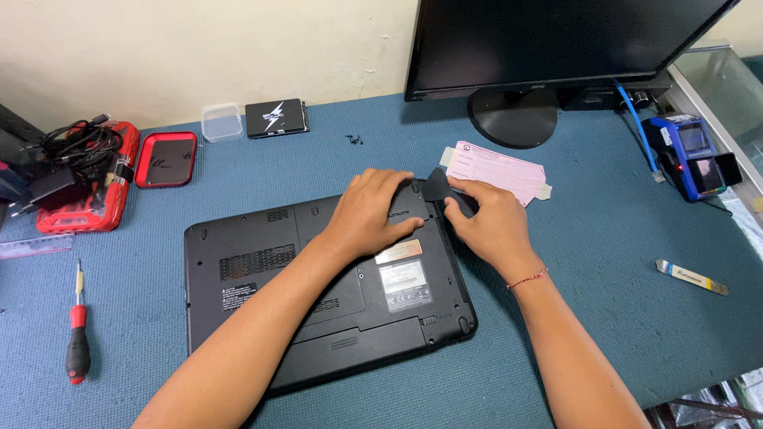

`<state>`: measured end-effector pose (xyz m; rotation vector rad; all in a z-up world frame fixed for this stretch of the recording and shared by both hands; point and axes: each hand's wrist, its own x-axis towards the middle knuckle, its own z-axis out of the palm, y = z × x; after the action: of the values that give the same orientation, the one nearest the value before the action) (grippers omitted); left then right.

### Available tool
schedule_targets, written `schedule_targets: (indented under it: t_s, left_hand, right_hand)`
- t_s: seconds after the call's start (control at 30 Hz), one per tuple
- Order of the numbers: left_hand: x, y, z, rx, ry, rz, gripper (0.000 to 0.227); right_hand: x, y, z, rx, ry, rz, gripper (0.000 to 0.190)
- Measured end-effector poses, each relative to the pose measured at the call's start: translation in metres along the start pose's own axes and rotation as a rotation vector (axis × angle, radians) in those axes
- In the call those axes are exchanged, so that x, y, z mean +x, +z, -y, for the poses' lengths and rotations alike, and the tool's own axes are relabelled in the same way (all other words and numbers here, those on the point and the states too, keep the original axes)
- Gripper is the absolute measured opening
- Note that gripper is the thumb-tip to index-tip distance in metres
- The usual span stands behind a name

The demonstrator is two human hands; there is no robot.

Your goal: The person removes screws from the bottom of a laptop using a screwdriver and then uses a plastic pry tool to lift and remove the bottom cover panel. The removed screws are placed on the table.

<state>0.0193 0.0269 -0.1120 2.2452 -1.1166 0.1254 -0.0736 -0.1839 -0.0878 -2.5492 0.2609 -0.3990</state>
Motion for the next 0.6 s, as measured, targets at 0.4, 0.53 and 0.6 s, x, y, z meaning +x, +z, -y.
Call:
schedule_targets:
  t_s: [0.4, 0.53, 0.6]
  left_hand:
    - [-0.002, 0.001, -0.002, 0.086, 0.062, -0.07, 0.057]
    - [-0.002, -0.003, -0.001, 0.148, 0.061, -0.011, 0.059]
    - [-0.005, -0.013, -0.005, 0.242, -0.048, 0.1, 0.075]
  right_hand:
    - [0.006, 0.024, -0.011, 0.485, 0.186, 0.105, 0.036]
    - [0.006, 0.025, -0.012, 0.508, 0.197, 0.103, 0.037]
    - [0.006, 0.028, -0.013, 0.464, 0.219, 0.095, 0.035]
